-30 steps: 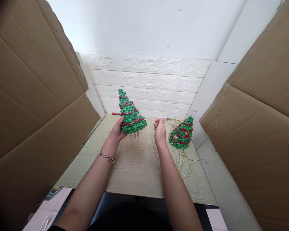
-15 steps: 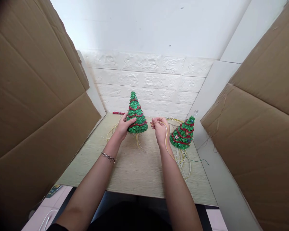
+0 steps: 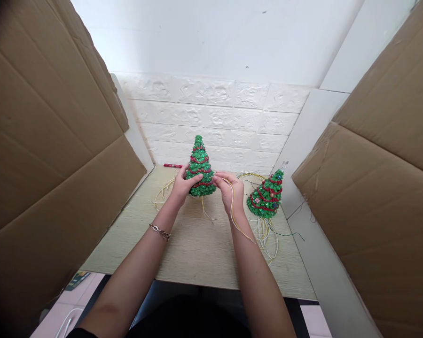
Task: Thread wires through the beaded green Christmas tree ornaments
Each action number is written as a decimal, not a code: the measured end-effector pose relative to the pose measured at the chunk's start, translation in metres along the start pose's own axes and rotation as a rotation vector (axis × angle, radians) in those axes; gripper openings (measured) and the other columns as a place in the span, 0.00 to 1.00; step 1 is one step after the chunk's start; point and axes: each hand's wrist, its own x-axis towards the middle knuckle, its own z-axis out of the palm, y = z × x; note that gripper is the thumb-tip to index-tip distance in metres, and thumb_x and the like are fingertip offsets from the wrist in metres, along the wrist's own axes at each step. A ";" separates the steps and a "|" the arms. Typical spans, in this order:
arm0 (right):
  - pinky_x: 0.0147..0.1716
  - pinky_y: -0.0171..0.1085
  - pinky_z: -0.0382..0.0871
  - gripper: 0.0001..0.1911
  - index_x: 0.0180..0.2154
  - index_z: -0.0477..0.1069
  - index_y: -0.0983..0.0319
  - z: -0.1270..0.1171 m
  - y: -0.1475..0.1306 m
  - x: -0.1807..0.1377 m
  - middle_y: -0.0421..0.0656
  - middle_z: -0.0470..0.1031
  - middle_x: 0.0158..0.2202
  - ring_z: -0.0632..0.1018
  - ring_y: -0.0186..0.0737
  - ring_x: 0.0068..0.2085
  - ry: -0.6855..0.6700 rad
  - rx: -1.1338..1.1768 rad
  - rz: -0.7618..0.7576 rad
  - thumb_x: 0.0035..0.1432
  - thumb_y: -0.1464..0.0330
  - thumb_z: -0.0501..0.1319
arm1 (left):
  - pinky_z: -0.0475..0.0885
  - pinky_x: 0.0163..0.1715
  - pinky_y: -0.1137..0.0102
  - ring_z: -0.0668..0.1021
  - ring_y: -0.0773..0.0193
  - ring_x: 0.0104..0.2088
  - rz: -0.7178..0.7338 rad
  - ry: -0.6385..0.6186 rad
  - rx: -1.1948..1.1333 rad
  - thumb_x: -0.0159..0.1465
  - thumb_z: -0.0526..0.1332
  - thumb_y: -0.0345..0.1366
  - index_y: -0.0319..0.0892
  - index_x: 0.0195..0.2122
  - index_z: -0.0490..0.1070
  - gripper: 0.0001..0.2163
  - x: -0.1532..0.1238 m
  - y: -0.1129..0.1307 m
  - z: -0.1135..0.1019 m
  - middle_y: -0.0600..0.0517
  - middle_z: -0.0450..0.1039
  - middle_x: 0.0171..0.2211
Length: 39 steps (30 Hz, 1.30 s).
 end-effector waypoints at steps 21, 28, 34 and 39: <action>0.29 0.34 0.70 0.09 0.24 0.70 0.64 0.002 0.004 0.000 0.38 0.75 0.23 0.75 0.32 0.26 0.170 -0.145 -0.211 0.39 0.68 0.67 | 0.69 0.48 0.65 0.75 0.56 0.47 0.120 -0.060 0.375 0.43 0.71 0.39 0.42 0.50 0.66 0.32 -0.007 -0.005 0.008 0.48 0.73 0.47; 0.37 0.40 0.72 0.11 0.34 0.76 0.64 -0.002 0.009 -0.004 0.45 0.79 0.33 0.78 0.40 0.35 0.108 -0.425 -0.371 0.50 0.65 0.63 | 0.70 0.46 0.66 0.75 0.57 0.47 0.093 -0.048 0.328 0.43 0.71 0.38 0.40 0.50 0.66 0.32 -0.006 -0.004 0.008 0.47 0.73 0.47; 0.37 0.39 0.72 0.09 0.32 0.76 0.63 -0.004 0.010 -0.006 0.45 0.79 0.31 0.78 0.39 0.34 0.075 -0.688 -0.608 0.55 0.66 0.60 | 0.70 0.47 0.66 0.75 0.57 0.47 0.083 -0.037 0.301 0.43 0.71 0.39 0.39 0.51 0.65 0.33 -0.004 -0.007 0.007 0.46 0.73 0.48; 0.31 0.35 0.71 0.14 0.43 0.72 0.61 -0.002 0.009 -0.008 0.40 0.75 0.28 0.74 0.34 0.28 0.036 -0.660 -0.615 0.53 0.67 0.61 | 0.70 0.47 0.65 0.75 0.56 0.48 0.063 -0.037 0.292 0.42 0.72 0.41 0.40 0.51 0.65 0.34 -0.004 -0.007 0.008 0.46 0.72 0.48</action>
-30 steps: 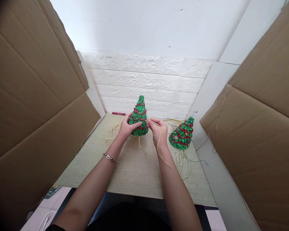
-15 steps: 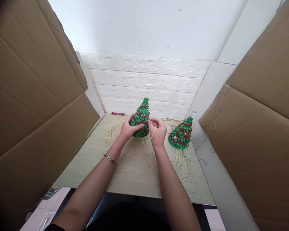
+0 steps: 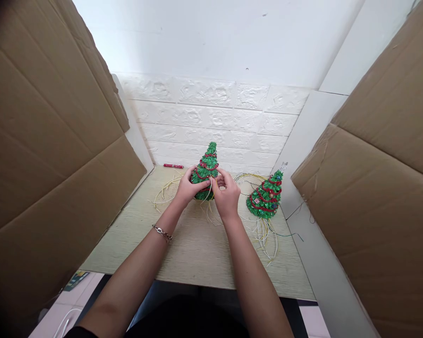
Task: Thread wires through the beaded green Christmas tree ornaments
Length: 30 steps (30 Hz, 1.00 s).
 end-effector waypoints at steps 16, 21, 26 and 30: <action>0.35 0.38 0.69 0.10 0.33 0.74 0.60 -0.003 -0.002 0.001 0.43 0.76 0.31 0.75 0.38 0.33 -0.027 -0.170 -0.121 0.59 0.65 0.55 | 0.69 0.48 0.65 0.74 0.56 0.48 0.000 -0.013 0.028 0.42 0.72 0.40 0.41 0.52 0.65 0.35 0.001 -0.004 0.000 0.46 0.72 0.49; 0.34 0.38 0.68 0.10 0.33 0.75 0.60 -0.002 -0.002 0.001 0.43 0.76 0.30 0.74 0.37 0.30 -0.039 -0.168 -0.131 0.58 0.65 0.56 | 0.69 0.48 0.64 0.74 0.55 0.49 -0.013 -0.015 0.058 0.42 0.72 0.39 0.41 0.52 0.66 0.34 -0.002 0.001 0.000 0.46 0.72 0.49; 0.36 0.39 0.68 0.15 0.34 0.74 0.61 -0.004 -0.003 -0.002 0.45 0.74 0.31 0.74 0.39 0.35 -0.077 -0.164 -0.194 0.61 0.64 0.51 | 0.69 0.48 0.65 0.74 0.56 0.49 -0.011 -0.012 0.071 0.43 0.71 0.39 0.40 0.52 0.65 0.34 -0.003 0.003 -0.001 0.46 0.72 0.49; 0.42 0.41 0.67 0.19 0.39 0.72 0.61 -0.004 0.001 -0.003 0.46 0.73 0.37 0.73 0.41 0.41 -0.047 -0.163 -0.192 0.64 0.66 0.42 | 0.69 0.48 0.65 0.74 0.56 0.48 0.001 -0.029 0.077 0.43 0.71 0.38 0.40 0.52 0.65 0.34 -0.003 0.003 -0.001 0.46 0.73 0.48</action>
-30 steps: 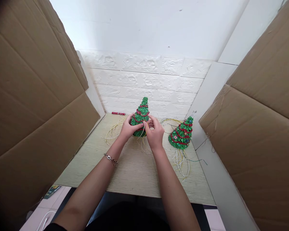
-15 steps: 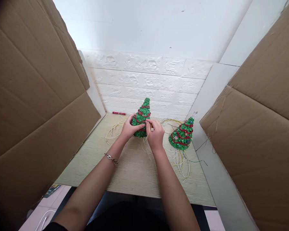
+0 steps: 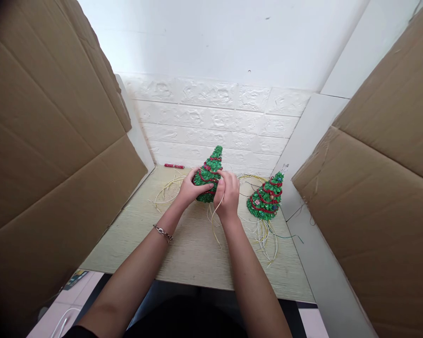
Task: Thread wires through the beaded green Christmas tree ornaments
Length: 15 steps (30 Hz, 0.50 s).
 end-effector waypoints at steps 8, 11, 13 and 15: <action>0.57 0.54 0.51 0.23 0.58 0.59 0.55 0.005 0.005 0.000 0.50 0.59 0.59 0.60 0.47 0.61 0.033 -0.119 0.043 0.65 0.64 0.41 | 0.67 0.50 0.62 0.73 0.53 0.50 0.032 -0.048 0.074 0.41 0.72 0.40 0.41 0.52 0.66 0.35 -0.002 -0.001 0.001 0.45 0.71 0.49; 0.58 0.57 0.49 0.24 0.60 0.56 0.53 0.006 0.006 -0.001 0.48 0.53 0.63 0.56 0.48 0.63 -0.019 -0.118 0.042 0.65 0.63 0.40 | 0.67 0.51 0.62 0.73 0.53 0.50 0.041 -0.054 0.055 0.41 0.72 0.40 0.42 0.52 0.66 0.35 -0.001 -0.004 0.001 0.45 0.71 0.49; 0.58 0.58 0.48 0.24 0.60 0.57 0.53 0.006 0.006 -0.001 0.47 0.52 0.64 0.55 0.49 0.64 -0.053 -0.103 0.026 0.65 0.63 0.40 | 0.67 0.50 0.62 0.73 0.53 0.50 0.045 -0.051 0.052 0.41 0.72 0.40 0.42 0.52 0.66 0.35 -0.001 -0.005 0.001 0.45 0.71 0.50; 0.58 0.58 0.47 0.25 0.61 0.55 0.53 0.007 0.007 -0.001 0.47 0.51 0.65 0.53 0.49 0.64 -0.064 -0.083 0.024 0.65 0.63 0.39 | 0.68 0.50 0.62 0.73 0.53 0.49 0.051 -0.051 0.062 0.41 0.72 0.40 0.42 0.52 0.67 0.34 -0.001 -0.005 0.001 0.45 0.71 0.49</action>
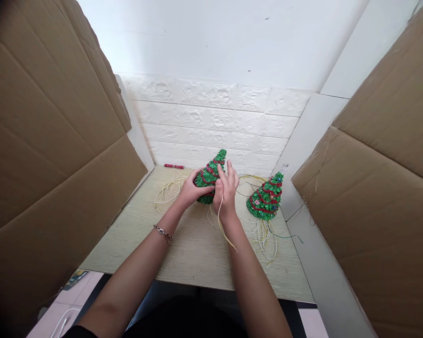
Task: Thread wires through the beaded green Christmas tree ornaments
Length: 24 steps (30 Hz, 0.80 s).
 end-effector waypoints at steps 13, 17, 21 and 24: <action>0.58 0.62 0.44 0.33 0.66 0.32 0.56 0.016 0.009 -0.007 0.54 0.41 0.67 0.44 0.52 0.67 0.037 -0.068 0.097 0.64 0.57 0.44 | 0.67 0.52 0.64 0.73 0.55 0.51 0.037 -0.067 -0.069 0.43 0.70 0.37 0.42 0.51 0.67 0.32 -0.002 0.003 0.004 0.47 0.72 0.50; 0.57 0.60 0.48 0.41 0.65 0.33 0.57 0.014 0.006 -0.007 0.57 0.46 0.65 0.50 0.53 0.65 0.076 -0.110 0.015 0.59 0.53 0.53 | 0.68 0.51 0.64 0.74 0.54 0.50 -0.082 0.001 -0.185 0.42 0.70 0.34 0.40 0.52 0.66 0.33 0.002 0.003 0.001 0.45 0.71 0.50; 0.56 0.55 0.53 0.37 0.63 0.44 0.58 0.011 0.001 -0.006 0.57 0.57 0.60 0.59 0.51 0.61 0.136 -0.148 -0.120 0.58 0.55 0.56 | 0.70 0.49 0.64 0.75 0.54 0.49 -0.132 0.101 -0.316 0.40 0.71 0.36 0.37 0.53 0.64 0.36 0.007 0.004 -0.006 0.42 0.72 0.49; 0.54 0.51 0.57 0.31 0.59 0.53 0.57 0.011 -0.001 -0.008 0.54 0.64 0.56 0.65 0.49 0.58 0.096 -0.169 -0.184 0.57 0.56 0.57 | 0.71 0.47 0.64 0.76 0.55 0.47 -0.109 0.165 -0.384 0.41 0.71 0.38 0.38 0.52 0.64 0.35 0.011 0.004 -0.012 0.43 0.72 0.49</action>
